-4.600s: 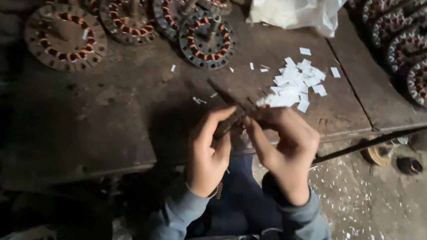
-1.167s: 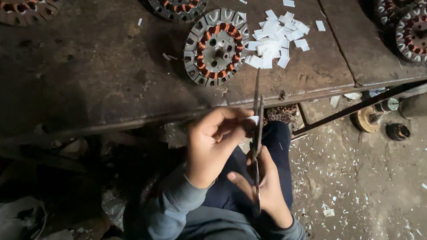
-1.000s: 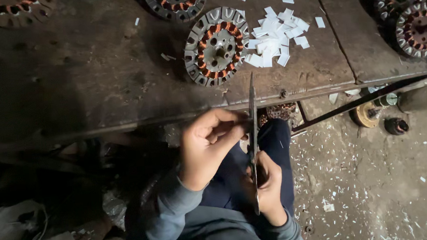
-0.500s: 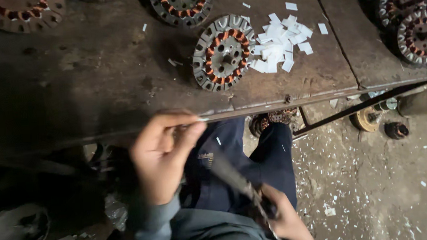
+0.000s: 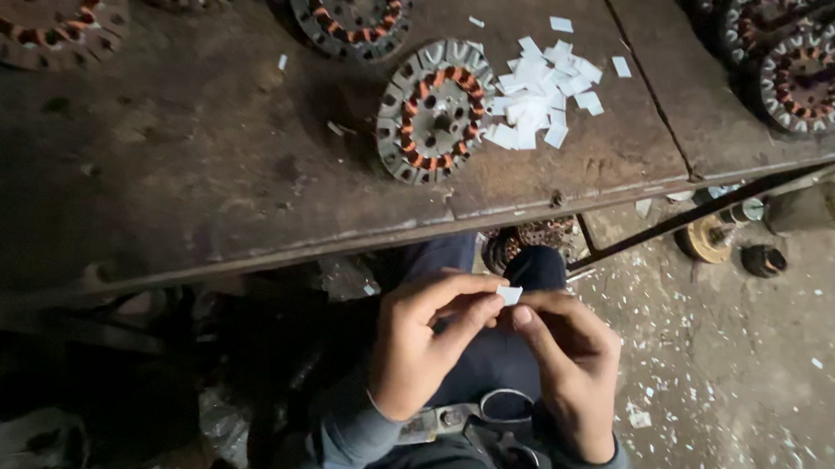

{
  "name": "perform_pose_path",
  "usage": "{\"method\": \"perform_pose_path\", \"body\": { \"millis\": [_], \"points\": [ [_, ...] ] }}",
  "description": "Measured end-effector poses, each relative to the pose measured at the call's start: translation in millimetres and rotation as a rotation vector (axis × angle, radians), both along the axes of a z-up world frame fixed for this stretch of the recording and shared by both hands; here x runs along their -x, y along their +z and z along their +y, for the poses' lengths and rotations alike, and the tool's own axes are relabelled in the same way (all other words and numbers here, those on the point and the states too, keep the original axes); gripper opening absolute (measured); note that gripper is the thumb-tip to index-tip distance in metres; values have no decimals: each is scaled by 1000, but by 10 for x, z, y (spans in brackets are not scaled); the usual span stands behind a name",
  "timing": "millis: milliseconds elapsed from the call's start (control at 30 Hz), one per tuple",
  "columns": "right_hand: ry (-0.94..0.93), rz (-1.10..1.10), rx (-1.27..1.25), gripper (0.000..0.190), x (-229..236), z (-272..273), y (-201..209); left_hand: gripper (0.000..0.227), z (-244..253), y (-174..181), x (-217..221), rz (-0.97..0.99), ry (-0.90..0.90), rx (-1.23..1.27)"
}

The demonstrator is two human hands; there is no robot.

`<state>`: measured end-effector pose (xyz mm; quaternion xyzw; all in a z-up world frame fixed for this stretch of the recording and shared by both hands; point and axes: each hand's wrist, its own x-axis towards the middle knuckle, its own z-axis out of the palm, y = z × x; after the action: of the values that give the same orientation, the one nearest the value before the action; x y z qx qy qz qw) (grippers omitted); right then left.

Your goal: The person cuts small white rectangular pieces with shears and inserts them into the slots of a circular motor stator. The person repeatedly picks up pieces, cuts them to size, and places them into the stator slots on the workbench.

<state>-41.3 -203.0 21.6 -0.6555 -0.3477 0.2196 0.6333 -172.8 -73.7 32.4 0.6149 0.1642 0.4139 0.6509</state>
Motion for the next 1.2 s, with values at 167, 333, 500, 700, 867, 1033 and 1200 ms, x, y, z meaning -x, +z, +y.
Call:
{"method": "perform_pose_path", "body": {
  "millis": [167,333,500,700,867,1033,1200],
  "points": [
    [48,118,-49,12,31,226,132,8,75,-24,38,-35,10,-149],
    [90,124,28,9,-8,376,150,6,143,-199,-34,97,-99,72],
    [125,107,40,5,23,560,191,15,331,-314,-93,-25,-146,168],
    [324,-340,115,24,-13,1022,612,21,850,-258,-19,-121,-244,211],
    [473,-740,-3,27,-51,1366,946,19,1175,-8,72,-22,-231,261],
    [366,-822,-21,18,-88,1707,1083,8,1291,195,22,14,112,19],
    [249,-658,-32,14,-202,2063,1100,39,1360,235,-118,-10,474,-340]
  ]
}}
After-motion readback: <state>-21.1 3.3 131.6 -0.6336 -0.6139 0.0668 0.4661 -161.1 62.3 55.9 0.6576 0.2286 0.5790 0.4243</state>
